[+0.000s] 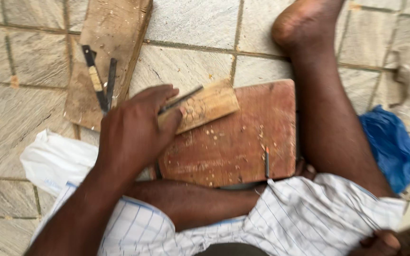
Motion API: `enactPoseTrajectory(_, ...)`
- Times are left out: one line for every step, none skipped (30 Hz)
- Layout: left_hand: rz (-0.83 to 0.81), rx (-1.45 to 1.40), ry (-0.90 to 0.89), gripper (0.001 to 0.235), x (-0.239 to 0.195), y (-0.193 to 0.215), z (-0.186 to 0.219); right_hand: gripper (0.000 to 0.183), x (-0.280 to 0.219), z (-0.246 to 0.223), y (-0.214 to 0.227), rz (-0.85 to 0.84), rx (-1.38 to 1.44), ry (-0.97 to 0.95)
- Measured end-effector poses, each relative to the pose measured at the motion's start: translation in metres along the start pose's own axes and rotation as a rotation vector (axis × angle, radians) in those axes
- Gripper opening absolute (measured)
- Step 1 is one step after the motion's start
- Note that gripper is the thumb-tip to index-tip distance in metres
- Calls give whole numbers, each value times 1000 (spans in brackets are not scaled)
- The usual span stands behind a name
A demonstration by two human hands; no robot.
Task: The person is sitting on the floor and carving a floral design into a small rectangular block of wood. They use a chisel held in the left hand and a wooden mallet in the right hand to strike the chisel, removing wood shavings to shape the petals and center of the flower.
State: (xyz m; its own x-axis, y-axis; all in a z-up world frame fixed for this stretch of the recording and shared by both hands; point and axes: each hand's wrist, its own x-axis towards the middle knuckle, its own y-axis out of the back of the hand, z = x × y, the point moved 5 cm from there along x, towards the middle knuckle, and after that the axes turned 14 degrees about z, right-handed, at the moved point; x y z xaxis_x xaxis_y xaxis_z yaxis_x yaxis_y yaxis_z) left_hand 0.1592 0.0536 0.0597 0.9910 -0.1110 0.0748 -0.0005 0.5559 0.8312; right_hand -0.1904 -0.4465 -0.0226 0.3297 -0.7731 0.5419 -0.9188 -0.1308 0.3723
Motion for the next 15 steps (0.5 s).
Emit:
enactPoseTrajectory(-3,22,-48,42,2,-1,4,65,0,1,-3,9,-15,11)
enactPoseTrajectory(-90,69,-11,50,2,-8,4,66,-1,1,-5,12,-31,19)
enactPoseTrajectory(-177,116,23,58,0,-15,5,66,-1,0,-7,8,-47,23)
enactPoseTrajectory(-263,163,57,67,-3,-22,6,66,-1,-2,-8,3,-60,27)
enactPoseTrajectory(-219,182,5,74,-2,-24,11,67,-1,-4,-7,8,-76,32)
enactPoseTrajectory(-175,200,-47,80,-3,-25,17,67,0,-8,-4,5,-86,37)
enactPoseTrajectory(-123,215,-105,87,-4,-25,23,67,1,-12,-4,-1,-91,44)
enactPoseTrajectory(-208,278,-72,90,-9,-31,24,68,3,-17,-1,-3,-95,53)
enactPoseTrajectory(-281,342,-47,93,-10,-37,24,68,4,-21,-2,-1,-92,60)
enactPoseTrajectory(-354,408,-21,96,-13,-42,23,69,6,-27,-1,0,-90,71)
enactPoseTrajectory(-293,402,-52,91,-11,-42,26,70,6,-33,-2,-5,-87,75)
enactPoseTrajectory(-233,394,-84,86,-9,-41,27,70,7,-39,0,-10,-82,79)
enactPoseTrajectory(-164,394,-117,82,-6,-39,29,71,6,-42,-3,-23,-74,79)
enactPoseTrajectory(-63,337,-173,79,-4,-37,33,72,5,-45,-6,-43,-71,72)
enactPoseTrajectory(31,292,-216,77,-6,-29,35,72,3,-48,-10,-75,-58,61)
